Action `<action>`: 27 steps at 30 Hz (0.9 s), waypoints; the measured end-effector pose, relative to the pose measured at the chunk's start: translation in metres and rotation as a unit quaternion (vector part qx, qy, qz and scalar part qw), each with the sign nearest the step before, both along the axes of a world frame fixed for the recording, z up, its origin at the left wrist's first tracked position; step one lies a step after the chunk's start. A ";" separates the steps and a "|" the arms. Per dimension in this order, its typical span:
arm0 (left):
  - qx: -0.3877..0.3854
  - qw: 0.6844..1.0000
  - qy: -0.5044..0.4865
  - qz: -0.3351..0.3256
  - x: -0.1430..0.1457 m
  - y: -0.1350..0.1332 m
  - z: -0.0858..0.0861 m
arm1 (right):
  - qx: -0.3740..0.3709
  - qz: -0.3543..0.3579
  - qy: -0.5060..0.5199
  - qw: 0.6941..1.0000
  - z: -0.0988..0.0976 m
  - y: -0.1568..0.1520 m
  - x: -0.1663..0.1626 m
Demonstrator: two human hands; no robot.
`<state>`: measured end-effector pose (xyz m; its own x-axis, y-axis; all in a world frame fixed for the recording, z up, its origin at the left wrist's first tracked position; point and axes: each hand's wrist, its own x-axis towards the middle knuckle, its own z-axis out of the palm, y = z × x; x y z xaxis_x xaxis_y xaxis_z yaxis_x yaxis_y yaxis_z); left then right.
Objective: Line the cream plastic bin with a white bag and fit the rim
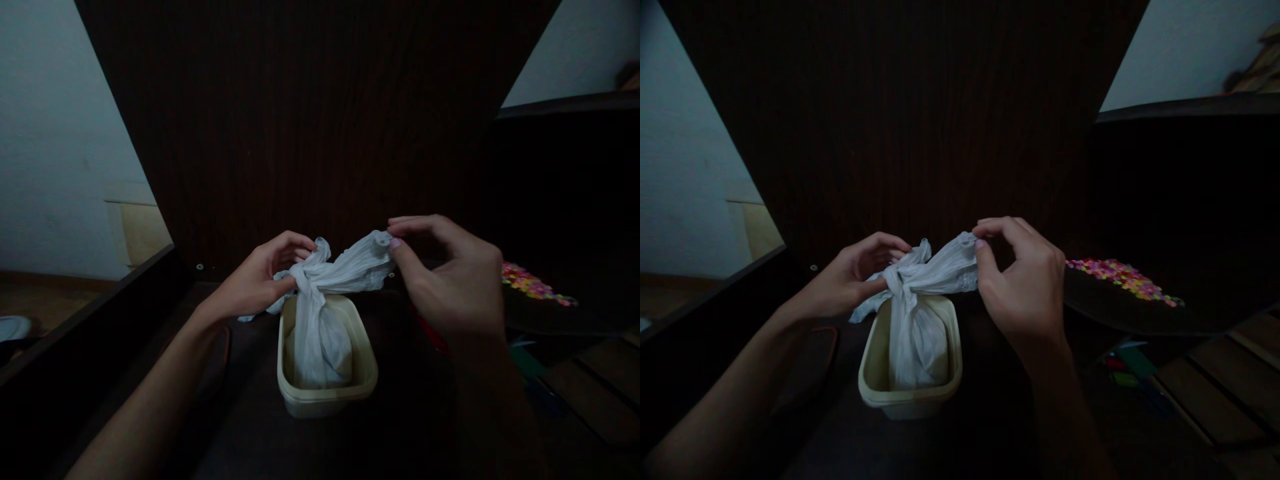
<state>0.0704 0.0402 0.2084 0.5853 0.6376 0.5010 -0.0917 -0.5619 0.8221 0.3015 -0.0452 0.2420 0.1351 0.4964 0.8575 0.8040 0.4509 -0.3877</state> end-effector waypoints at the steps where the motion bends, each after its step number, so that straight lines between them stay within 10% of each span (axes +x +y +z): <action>1: -0.002 1.000 -0.009 -0.001 0.001 -0.001 0.000 | 0.011 0.006 -0.017 1.000 0.001 -0.002 -0.004; 4: -0.004 0.999 -0.036 0.012 0.003 -0.001 -0.001 | -0.007 0.038 -0.062 0.997 0.002 -0.010 -0.018; 11: 0.045 0.995 0.032 0.088 0.004 -0.002 0.000 | -0.325 0.174 -0.168 0.914 -0.007 -0.012 -0.022; 27: 0.091 0.974 0.206 0.017 0.000 -0.003 0.001 | -0.394 0.244 -0.157 0.872 -0.005 -0.006 -0.023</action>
